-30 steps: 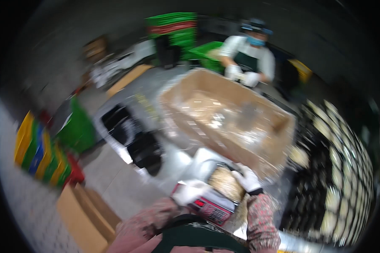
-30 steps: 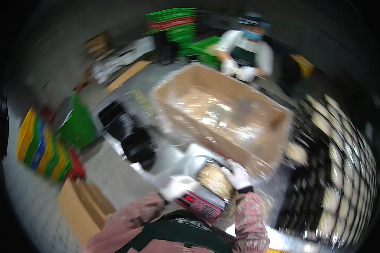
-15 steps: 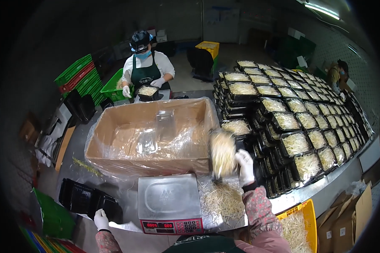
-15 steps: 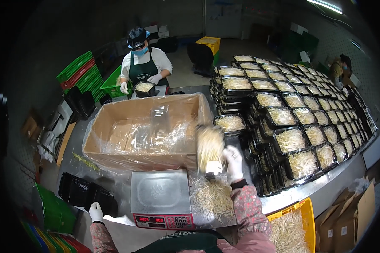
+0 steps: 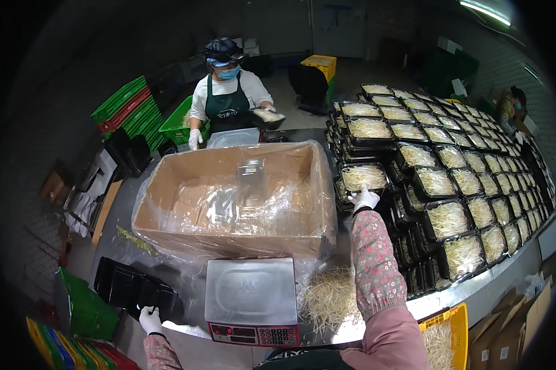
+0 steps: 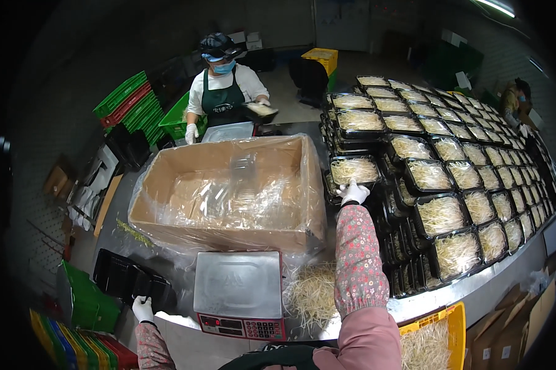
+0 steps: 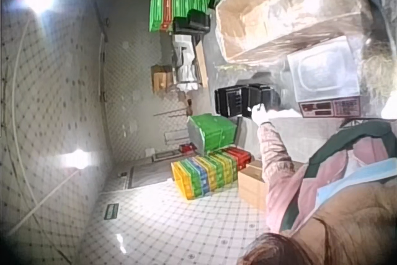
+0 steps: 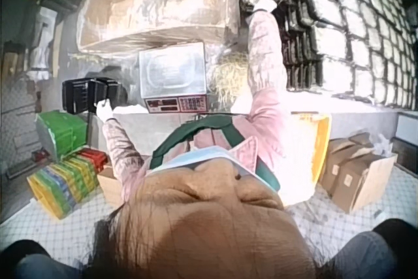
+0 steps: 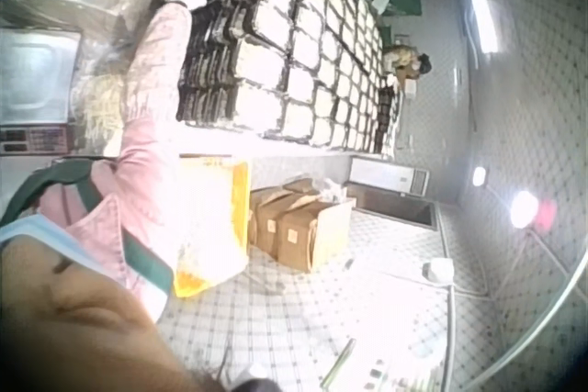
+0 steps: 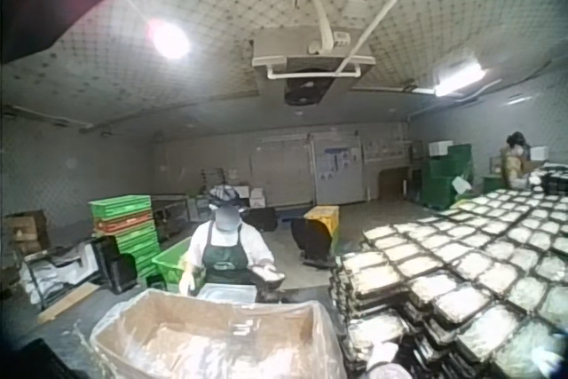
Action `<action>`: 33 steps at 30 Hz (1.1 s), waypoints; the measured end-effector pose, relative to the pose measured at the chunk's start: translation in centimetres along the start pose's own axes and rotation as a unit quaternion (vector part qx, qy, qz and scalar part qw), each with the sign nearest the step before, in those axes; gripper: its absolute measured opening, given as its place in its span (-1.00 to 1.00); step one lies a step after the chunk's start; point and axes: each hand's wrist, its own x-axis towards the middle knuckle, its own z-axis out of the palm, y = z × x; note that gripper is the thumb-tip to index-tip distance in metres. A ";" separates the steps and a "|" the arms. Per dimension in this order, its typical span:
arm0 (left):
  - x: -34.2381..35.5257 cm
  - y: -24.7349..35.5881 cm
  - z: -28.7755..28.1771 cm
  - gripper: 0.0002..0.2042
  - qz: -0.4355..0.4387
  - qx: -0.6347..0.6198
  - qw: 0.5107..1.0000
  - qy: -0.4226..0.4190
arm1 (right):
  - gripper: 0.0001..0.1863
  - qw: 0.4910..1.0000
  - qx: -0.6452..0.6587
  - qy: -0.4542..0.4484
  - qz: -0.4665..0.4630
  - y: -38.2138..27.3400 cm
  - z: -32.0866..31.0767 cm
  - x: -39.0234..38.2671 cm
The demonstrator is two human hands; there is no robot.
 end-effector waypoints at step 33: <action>-31.1 44.1 15.7 -0.61 0.609 -0.289 0.569 -0.471 | -0.17 0.681 -0.504 0.504 -0.165 -23.2 -68.5 -53.1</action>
